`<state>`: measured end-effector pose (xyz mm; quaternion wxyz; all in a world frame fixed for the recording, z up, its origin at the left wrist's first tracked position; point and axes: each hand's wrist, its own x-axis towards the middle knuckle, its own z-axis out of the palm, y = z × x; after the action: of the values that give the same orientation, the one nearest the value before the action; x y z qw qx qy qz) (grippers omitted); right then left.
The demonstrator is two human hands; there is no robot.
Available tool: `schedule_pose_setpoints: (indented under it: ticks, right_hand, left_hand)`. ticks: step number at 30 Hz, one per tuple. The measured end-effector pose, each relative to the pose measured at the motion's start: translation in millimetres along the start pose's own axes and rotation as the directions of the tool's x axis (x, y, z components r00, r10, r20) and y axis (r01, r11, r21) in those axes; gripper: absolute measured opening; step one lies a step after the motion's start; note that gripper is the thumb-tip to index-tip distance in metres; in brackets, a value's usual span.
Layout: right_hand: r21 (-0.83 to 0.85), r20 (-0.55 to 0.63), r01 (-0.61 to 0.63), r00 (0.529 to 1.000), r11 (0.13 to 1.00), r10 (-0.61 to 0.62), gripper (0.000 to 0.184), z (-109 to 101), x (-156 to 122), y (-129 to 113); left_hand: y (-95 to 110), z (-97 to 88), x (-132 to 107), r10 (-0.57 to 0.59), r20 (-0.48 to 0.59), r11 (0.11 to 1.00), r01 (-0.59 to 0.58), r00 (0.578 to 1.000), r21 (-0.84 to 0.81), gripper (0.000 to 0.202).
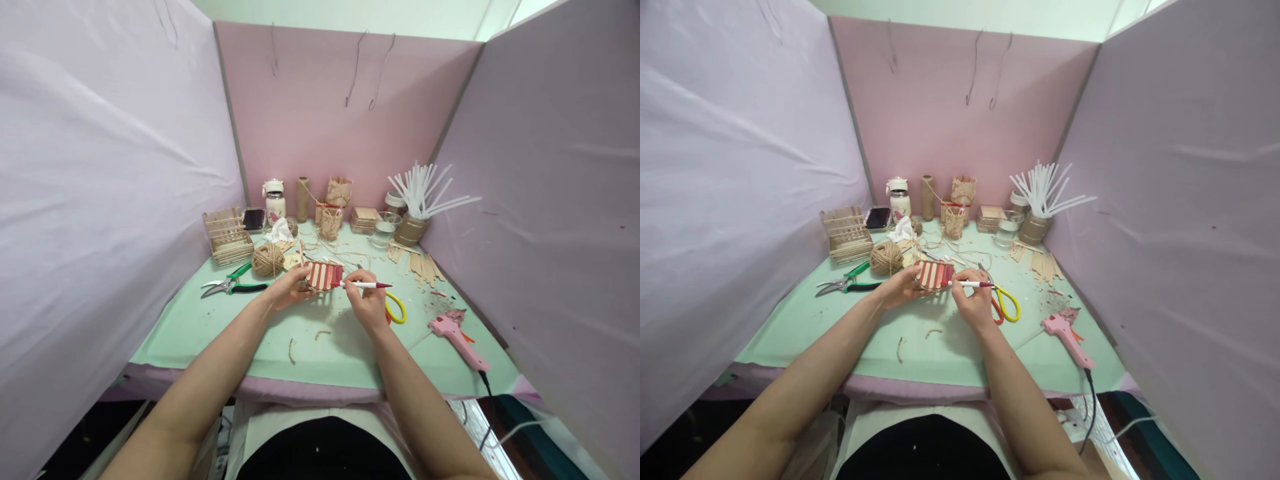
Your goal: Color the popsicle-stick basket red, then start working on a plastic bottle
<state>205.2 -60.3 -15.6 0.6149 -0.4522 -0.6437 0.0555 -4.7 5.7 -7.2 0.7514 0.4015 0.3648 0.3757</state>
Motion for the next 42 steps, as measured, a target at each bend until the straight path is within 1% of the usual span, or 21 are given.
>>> schedule_pose_setpoints:
  ticks: [6,10,14,16,21,27,33,42]
  right_hand:
    - [0.031,-0.057,-0.025,0.998,0.999,0.026,0.016,2.3,0.6,-1.4]
    - [0.026,-0.036,-0.033,0.999,0.999,0.034,0.016,1.2,0.5,-0.5]
    - [0.024,0.001,0.001,1.0,1.0,-0.001,0.018,-0.3,0.0,0.9]
    - [0.022,-0.007,0.002,1.0,1.0,-0.002,0.017,0.0,0.1,0.5]
    - [0.026,-0.062,-0.034,0.997,0.999,0.036,0.018,1.7,1.5,-2.4]
    - [0.044,-0.079,-0.037,0.996,0.998,0.04,0.016,1.7,1.2,-1.8]
    - [0.037,-0.053,-0.021,0.998,0.999,0.023,0.017,1.3,-0.2,0.2]
    - [0.064,-0.088,-0.052,0.994,0.997,0.057,0.016,3.0,0.9,-0.3]
  left_hand:
    - [0.5,-1.2,0.7,0.003,0.017,1.0,-0.003,1.0,0.005,0.064]
    - [-0.2,-3.0,1.7,0.004,0.024,1.0,-0.005,1.0,0.025,0.06]
    - [-0.8,-2.8,1.5,0.001,0.015,1.0,-0.001,1.0,0.01,0.064]
    - [-0.7,-1.8,1.0,0.003,0.011,1.0,-0.003,1.0,0.004,0.064]
    - [-0.1,-0.1,0.6,0.001,0.002,1.0,-0.001,1.0,0.006,0.056]
    - [-0.3,-0.2,0.9,-0.001,-0.004,1.0,0.001,1.0,0.001,0.053]
    - [0.6,1.0,0.2,-0.006,-0.004,1.0,0.006,1.0,0.004,0.059]
    - [1.9,3.6,-2.1,-0.008,-0.002,0.999,0.008,1.0,0.046,0.058]
